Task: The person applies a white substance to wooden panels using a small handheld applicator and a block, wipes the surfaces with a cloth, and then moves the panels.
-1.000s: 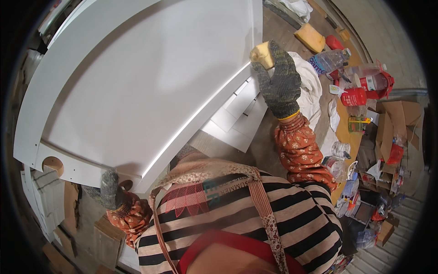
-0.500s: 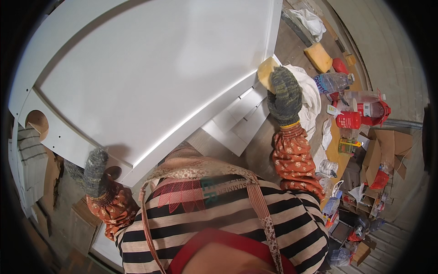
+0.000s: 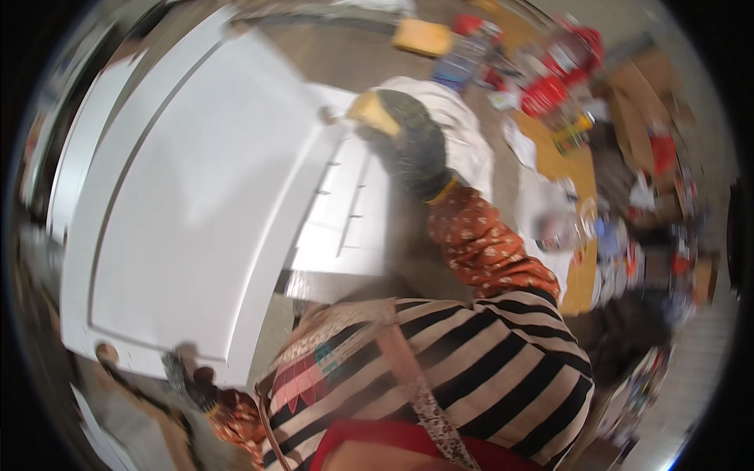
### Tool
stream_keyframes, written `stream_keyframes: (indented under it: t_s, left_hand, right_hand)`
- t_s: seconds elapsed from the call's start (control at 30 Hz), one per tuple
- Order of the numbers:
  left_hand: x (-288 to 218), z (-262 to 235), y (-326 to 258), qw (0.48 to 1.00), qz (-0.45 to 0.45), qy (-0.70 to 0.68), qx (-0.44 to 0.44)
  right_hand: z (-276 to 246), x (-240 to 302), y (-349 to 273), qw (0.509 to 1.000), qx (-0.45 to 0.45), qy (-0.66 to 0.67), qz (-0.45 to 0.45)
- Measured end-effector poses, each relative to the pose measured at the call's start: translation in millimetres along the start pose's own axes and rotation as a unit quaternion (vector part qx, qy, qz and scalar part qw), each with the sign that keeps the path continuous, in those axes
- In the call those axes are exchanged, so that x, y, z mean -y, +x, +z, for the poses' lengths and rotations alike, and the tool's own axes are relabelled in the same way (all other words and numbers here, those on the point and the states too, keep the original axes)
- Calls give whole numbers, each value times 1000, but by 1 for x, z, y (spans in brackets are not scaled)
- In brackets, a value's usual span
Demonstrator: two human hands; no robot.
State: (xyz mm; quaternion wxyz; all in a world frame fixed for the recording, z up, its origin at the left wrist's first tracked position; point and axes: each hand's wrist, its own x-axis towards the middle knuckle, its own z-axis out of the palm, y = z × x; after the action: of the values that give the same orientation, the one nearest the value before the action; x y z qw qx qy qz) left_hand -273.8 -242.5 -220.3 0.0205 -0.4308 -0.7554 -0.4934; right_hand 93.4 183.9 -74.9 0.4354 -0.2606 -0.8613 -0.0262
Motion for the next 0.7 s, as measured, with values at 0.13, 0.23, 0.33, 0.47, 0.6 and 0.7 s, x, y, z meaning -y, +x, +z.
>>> stream_keyframes:
  t_s: [0.13, 0.23, 0.33, 0.47, 0.6, 0.7]
  left_hand:
    - [11, 30, 42, 998, 46, -9, 36]
    - [4, 33, 34, 997, 66, -7, 38]
    - [-8, 35, 44, 995, 89, -8, 49]
    - [-9, 44, 40, 992, 108, -28, 56]
    - [-19, 44, 38, 990, 127, -23, 56]
    - [-17, 46, 32, 987, 144, 2, 75]
  right_hand:
    - [-26, -9, -27, 957, -127, 102, 238]
    - [-78, -11, -42, 949, -145, 36, 277]
    - [-143, -33, -52, 931, -91, -207, 287]
    - [-207, -54, -70, 876, 41, -367, 312]
    - [-242, -81, -57, 777, 173, -430, 426]
    - [-272, -144, -89, 719, 187, -520, 422]
